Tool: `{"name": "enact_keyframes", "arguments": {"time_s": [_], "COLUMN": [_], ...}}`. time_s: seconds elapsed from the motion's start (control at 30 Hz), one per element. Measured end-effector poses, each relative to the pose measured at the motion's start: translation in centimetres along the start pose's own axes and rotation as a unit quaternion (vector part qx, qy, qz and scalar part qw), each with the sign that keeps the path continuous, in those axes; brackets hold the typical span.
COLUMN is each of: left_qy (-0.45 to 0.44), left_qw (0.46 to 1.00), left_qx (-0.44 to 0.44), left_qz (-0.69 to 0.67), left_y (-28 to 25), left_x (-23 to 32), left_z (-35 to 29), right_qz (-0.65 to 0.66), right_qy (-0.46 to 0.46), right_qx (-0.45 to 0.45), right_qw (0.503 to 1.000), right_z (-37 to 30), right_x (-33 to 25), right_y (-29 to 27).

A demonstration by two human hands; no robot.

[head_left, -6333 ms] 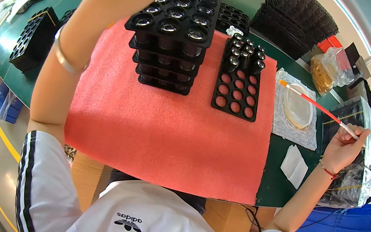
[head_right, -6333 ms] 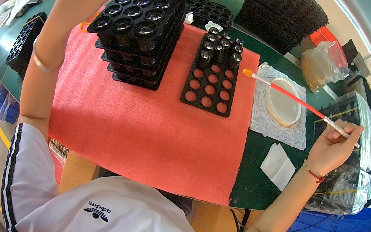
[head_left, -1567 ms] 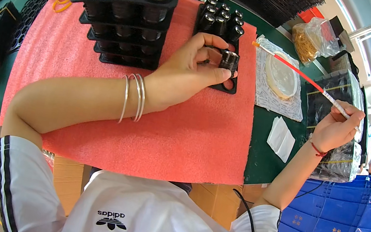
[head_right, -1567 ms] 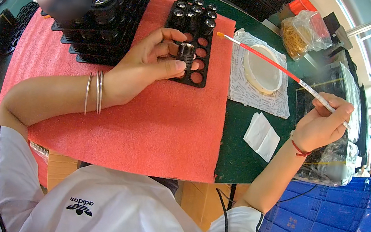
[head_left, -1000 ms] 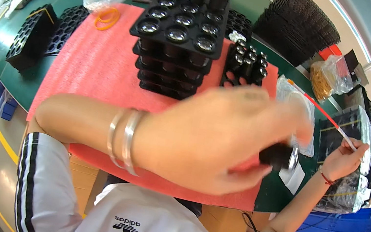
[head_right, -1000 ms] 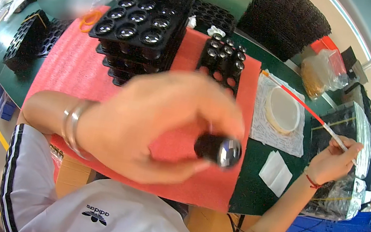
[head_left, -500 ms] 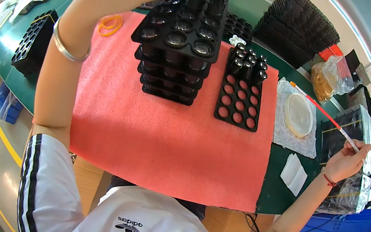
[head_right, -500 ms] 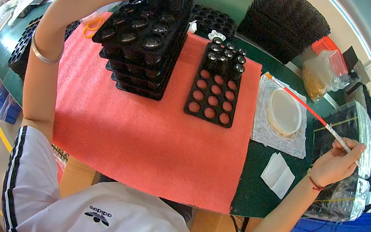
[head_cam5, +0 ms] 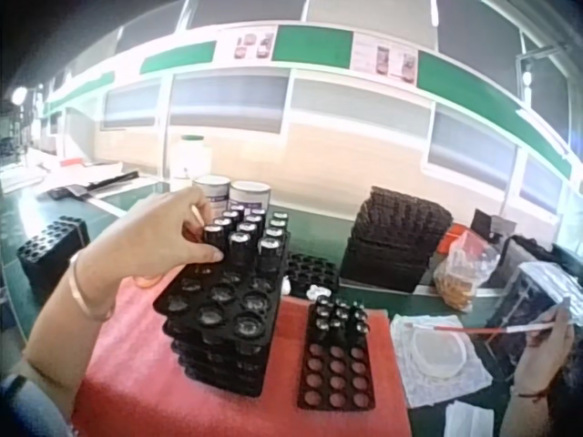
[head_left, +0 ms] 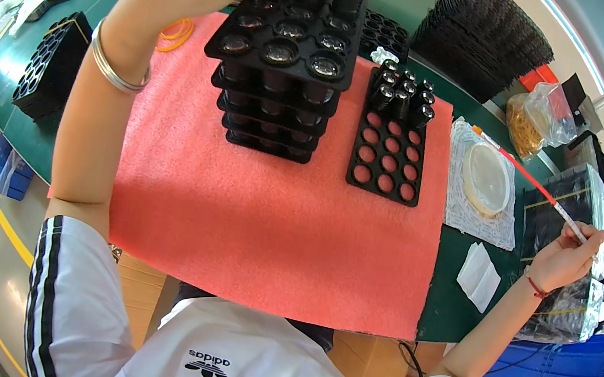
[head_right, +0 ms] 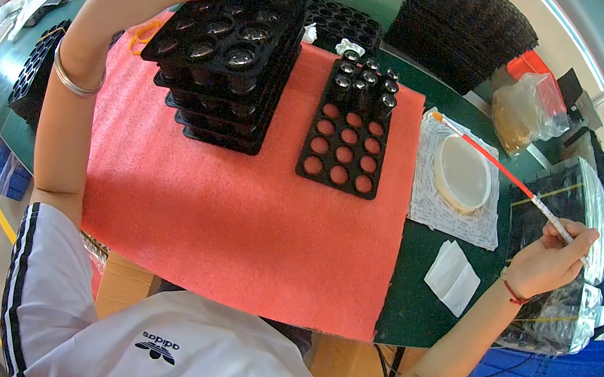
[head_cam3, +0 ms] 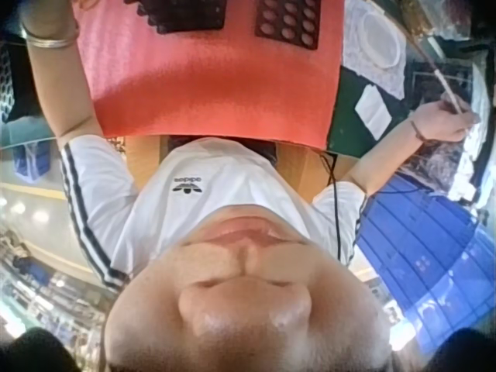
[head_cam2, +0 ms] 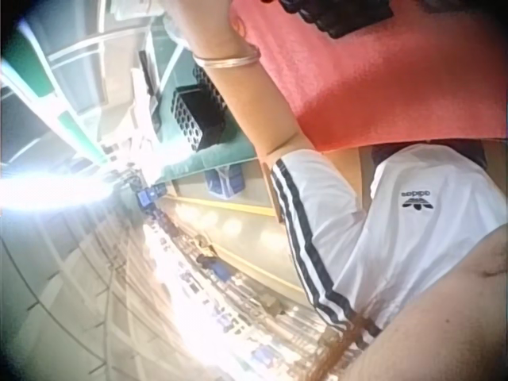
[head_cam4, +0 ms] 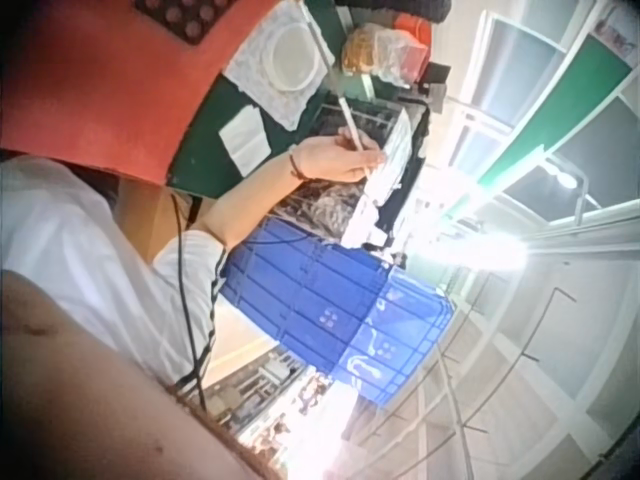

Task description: Apply adhesive or sealant to cylindrical light components using a brush and organize them into a tray.

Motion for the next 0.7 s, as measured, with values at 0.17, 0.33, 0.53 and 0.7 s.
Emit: {"name": "enact_keyframes", "arguments": {"time_s": [0.17, 0.33, 0.53, 0.7], "left_qy": [-0.027, -0.023, 0.021, 0.1], "left_qw": [0.999, 0.999, 0.999, 0.986], "left_qx": [-0.018, -0.025, 0.036, 0.129], "left_qz": [0.01, 0.007, 0.016, 0.037], "left_y": [0.1, 0.2, -0.7, -1.9], "left_x": [0.6, -0.1, 1.0, 4.0], "left_z": [-0.1, 0.1, -0.6, -2.5], "right_qz": [-0.003, 0.01, 0.003, 0.0], "right_qy": [-0.003, 0.002, 0.002, 0.001], "right_qx": [0.004, 0.011, 0.017, 0.017], "right_qw": [1.0, 1.0, 1.0, 1.0], "right_z": [0.0, 0.0, 0.0, 0.0], "right_x": [-0.2, -0.1, -0.2, -0.2], "right_y": [-0.2, -0.2, -0.2, -0.2]}}
Point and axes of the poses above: each hand's wrist, its own z-axis towards the middle knuckle, its own y-axis out of the palm, x = y × z, the point moved 9 cm from there along z, towards the middle knuckle, and after that the axes turned 2 degrees about x, right-handed, at the moved point
